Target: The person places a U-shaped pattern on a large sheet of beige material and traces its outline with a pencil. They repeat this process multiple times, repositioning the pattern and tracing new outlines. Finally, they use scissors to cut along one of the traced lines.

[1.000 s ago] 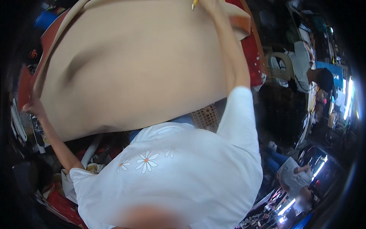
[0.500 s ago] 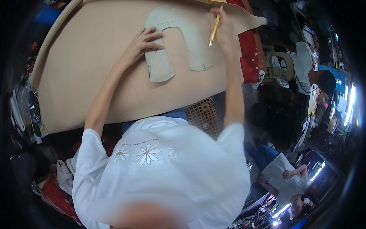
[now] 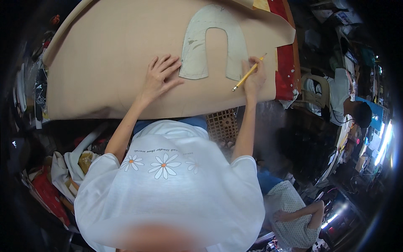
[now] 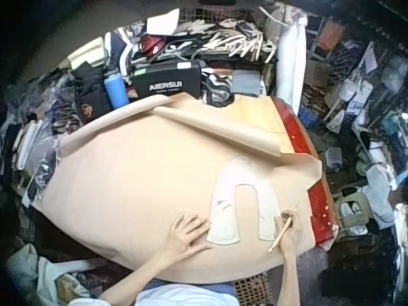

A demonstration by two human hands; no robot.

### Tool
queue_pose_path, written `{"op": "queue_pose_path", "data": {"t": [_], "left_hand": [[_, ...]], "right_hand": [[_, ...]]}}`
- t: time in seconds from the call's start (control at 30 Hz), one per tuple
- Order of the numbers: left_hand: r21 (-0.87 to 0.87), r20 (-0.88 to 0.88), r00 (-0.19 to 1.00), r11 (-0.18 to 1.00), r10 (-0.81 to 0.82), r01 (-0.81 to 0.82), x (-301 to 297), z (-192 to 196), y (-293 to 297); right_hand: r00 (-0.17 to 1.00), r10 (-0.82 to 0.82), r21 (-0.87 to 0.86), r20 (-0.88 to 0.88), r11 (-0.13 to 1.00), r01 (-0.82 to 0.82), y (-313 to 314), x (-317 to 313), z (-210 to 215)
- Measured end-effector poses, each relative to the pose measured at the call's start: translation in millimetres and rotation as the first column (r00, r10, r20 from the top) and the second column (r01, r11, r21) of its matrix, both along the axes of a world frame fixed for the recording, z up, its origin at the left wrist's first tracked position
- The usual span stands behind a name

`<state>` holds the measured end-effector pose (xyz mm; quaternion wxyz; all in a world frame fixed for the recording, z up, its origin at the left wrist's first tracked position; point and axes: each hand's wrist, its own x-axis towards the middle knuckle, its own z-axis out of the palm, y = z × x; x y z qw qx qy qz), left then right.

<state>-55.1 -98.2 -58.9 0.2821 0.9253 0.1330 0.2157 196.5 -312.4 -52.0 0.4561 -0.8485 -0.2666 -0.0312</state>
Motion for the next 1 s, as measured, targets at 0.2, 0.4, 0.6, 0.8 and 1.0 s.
{"op": "queue_pose_path", "data": {"t": [0.2, 0.4, 0.6, 0.8, 1.0], "left_hand": [[0.064, 0.012, 0.998, 0.996, 0.055, -0.056, 17, -6, -3], [-0.025, 0.054, 0.998, 0.999, 0.042, -0.04, 11, -8, -3], [-0.079, 0.085, 0.995, 0.996, 0.043, -0.036, 11, -10, -2], [-0.068, 0.092, 0.996, 0.998, 0.018, -0.012, 9, -13, 0], [-0.077, 0.077, 0.997, 0.997, 0.017, -0.011, 9, -16, 2]], "right_hand": [[0.995, -0.064, 0.034, 0.075, 0.998, 0.061, 1, 11, -11], [0.999, 0.019, 0.095, 0.042, 0.995, -0.023, 1, 11, -9], [0.997, 0.046, 0.185, -0.058, 0.982, -0.034, 2, 7, -6], [1.0, 0.025, 0.074, 0.009, 0.997, -0.025, -1, 6, -5], [0.998, 0.049, 0.167, -0.031, 0.985, -0.043, -1, 4, -5]]}}
